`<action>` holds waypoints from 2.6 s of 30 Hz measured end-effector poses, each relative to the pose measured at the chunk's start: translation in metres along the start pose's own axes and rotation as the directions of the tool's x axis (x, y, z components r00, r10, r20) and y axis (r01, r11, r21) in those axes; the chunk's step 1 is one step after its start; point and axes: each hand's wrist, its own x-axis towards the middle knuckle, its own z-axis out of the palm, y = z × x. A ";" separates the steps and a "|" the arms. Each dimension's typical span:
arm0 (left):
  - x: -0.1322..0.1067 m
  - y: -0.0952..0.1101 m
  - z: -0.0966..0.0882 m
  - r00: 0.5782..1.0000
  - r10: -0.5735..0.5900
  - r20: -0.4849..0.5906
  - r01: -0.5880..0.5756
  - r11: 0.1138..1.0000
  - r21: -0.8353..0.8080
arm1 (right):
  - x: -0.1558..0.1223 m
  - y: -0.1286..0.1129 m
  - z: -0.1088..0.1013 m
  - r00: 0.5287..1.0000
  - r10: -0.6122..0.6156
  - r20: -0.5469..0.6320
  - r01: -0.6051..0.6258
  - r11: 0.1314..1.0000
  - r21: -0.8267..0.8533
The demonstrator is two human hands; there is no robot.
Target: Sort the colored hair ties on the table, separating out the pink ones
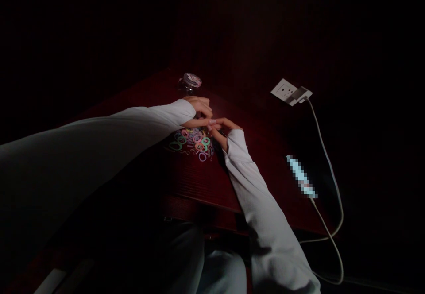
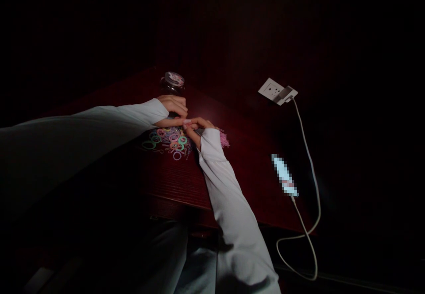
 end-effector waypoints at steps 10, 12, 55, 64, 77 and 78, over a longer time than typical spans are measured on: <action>-0.003 -0.013 0.007 0.990 -0.137 -0.035 0.128 0.972 -0.198 | 0.001 -0.012 -0.010 1.000 -0.012 0.023 0.017 0.974 -0.227; -0.003 -0.012 0.007 0.989 -0.141 -0.034 0.129 0.963 -0.235 | 0.001 -0.011 -0.009 0.999 -0.010 0.032 0.018 0.970 -0.242; -0.007 -0.007 0.000 0.998 0.006 0.063 -0.011 0.996 0.093 | -0.040 0.080 -0.116 1.000 -0.017 -0.014 0.000 0.659 -0.752; -0.005 -0.007 -0.002 0.996 0.009 0.093 -0.020 0.993 0.113 | -0.040 0.085 -0.120 0.996 0.017 -0.086 -0.064 0.806 -0.588; -0.010 -0.006 0.001 0.999 -0.038 0.026 0.037 0.998 0.041 | -0.026 0.090 -0.059 0.989 0.142 0.036 -0.129 0.961 -0.243; -0.010 -0.005 0.000 0.999 -0.030 0.026 0.029 0.998 0.047 | -0.022 0.091 -0.056 0.987 0.159 0.038 -0.145 0.958 -0.249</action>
